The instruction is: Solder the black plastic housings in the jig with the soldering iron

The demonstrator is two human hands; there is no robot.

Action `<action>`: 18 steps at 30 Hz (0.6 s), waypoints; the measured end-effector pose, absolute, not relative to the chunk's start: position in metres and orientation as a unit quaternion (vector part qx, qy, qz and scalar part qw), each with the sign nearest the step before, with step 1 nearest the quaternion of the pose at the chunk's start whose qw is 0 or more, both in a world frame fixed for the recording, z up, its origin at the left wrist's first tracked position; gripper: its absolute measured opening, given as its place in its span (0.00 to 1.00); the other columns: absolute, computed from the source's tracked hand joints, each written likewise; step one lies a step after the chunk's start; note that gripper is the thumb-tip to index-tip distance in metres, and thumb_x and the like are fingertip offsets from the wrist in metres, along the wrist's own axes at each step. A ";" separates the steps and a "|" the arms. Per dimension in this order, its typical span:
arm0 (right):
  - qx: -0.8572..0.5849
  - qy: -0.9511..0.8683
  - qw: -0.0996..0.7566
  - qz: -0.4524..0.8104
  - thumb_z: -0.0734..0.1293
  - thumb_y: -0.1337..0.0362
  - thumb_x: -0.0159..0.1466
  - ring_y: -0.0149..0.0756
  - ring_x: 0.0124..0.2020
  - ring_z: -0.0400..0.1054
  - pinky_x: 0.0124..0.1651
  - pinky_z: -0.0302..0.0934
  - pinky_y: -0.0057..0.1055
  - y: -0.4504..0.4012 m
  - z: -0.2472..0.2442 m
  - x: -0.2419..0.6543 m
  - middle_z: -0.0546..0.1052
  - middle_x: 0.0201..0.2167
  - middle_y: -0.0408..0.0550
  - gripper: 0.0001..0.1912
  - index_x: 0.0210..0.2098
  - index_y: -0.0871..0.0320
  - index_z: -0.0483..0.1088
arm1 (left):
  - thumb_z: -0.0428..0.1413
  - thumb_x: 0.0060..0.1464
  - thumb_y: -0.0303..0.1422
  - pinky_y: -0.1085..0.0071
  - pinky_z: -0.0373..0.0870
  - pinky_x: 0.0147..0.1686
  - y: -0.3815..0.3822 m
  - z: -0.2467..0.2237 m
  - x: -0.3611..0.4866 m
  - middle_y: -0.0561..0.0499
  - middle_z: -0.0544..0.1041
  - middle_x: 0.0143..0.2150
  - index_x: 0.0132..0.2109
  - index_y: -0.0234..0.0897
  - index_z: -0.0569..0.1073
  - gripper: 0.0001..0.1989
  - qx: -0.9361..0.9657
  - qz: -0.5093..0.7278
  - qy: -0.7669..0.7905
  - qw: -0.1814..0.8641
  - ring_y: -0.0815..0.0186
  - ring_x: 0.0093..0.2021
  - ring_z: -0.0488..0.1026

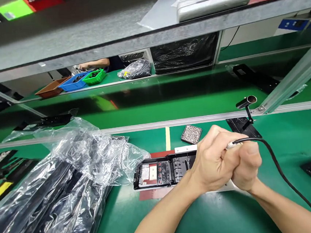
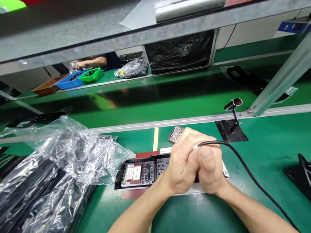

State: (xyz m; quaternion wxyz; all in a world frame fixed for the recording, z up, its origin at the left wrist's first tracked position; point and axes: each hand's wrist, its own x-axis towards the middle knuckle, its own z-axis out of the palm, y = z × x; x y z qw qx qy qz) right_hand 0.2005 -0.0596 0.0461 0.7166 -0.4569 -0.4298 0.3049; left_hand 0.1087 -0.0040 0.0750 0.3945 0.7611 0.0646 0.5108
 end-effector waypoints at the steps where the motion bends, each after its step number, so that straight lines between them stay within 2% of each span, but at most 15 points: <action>1: -0.457 -0.433 0.713 0.310 0.60 0.37 0.67 0.34 0.19 0.49 0.21 0.45 0.36 -0.060 0.050 0.201 0.57 0.17 0.42 0.31 0.20 0.54 0.62 | 0.44 0.75 0.44 0.59 0.79 0.48 -0.004 0.078 0.106 0.42 0.80 0.47 0.59 0.37 0.74 0.21 0.770 0.497 0.057 0.397 0.58 0.49 0.78; 3: -0.447 -0.439 0.706 0.330 0.61 0.36 0.68 0.32 0.17 0.46 0.19 0.42 0.34 -0.060 0.060 0.199 0.55 0.16 0.41 0.32 0.20 0.54 0.61 | 0.39 0.76 0.42 0.57 0.78 0.56 -0.002 0.083 0.099 0.39 0.78 0.56 0.69 0.38 0.63 0.24 0.781 0.479 0.049 0.397 0.57 0.57 0.76; 5: -0.426 -0.433 0.704 0.369 0.63 0.36 0.67 0.29 0.15 0.45 0.17 0.41 0.31 -0.059 0.072 0.196 0.55 0.15 0.39 0.32 0.20 0.54 0.60 | 0.39 0.76 0.43 0.56 0.76 0.60 0.001 0.085 0.089 0.37 0.74 0.62 0.73 0.39 0.57 0.25 0.782 0.484 0.071 0.387 0.56 0.62 0.74; 7: -0.410 -0.417 0.705 0.402 0.66 0.37 0.66 0.28 0.14 0.45 0.15 0.41 0.29 -0.058 0.080 0.195 0.54 0.14 0.37 0.32 0.19 0.54 0.60 | 0.42 0.76 0.43 0.58 0.77 0.58 0.005 0.083 0.076 0.37 0.74 0.62 0.71 0.39 0.60 0.24 0.779 0.496 0.121 0.362 0.56 0.60 0.75; 10: -0.409 -0.408 0.697 0.426 0.66 0.38 0.66 0.27 0.14 0.46 0.15 0.43 0.27 -0.057 0.086 0.197 0.55 0.13 0.37 0.32 0.18 0.54 0.60 | 0.44 0.75 0.38 0.60 0.78 0.54 0.012 0.074 0.048 0.40 0.78 0.56 0.66 0.38 0.66 0.19 0.792 0.487 0.219 0.295 0.58 0.55 0.78; 15: -0.400 -0.415 0.693 0.432 0.66 0.40 0.67 0.27 0.14 0.45 0.15 0.44 0.26 -0.058 0.088 0.200 0.54 0.12 0.37 0.31 0.18 0.55 0.60 | 0.47 0.75 0.34 0.57 0.75 0.51 0.018 0.041 -0.001 0.39 0.78 0.55 0.63 0.34 0.67 0.16 0.858 0.351 0.362 0.097 0.54 0.54 0.77; 18: -0.411 -0.405 0.694 0.430 0.66 0.37 0.65 0.26 0.14 0.45 0.15 0.43 0.25 -0.060 0.090 0.199 0.53 0.12 0.37 0.33 0.17 0.55 0.59 | 0.48 0.74 0.34 0.57 0.74 0.48 0.017 0.019 -0.018 0.39 0.78 0.54 0.60 0.33 0.69 0.15 0.865 0.279 0.415 0.023 0.52 0.52 0.77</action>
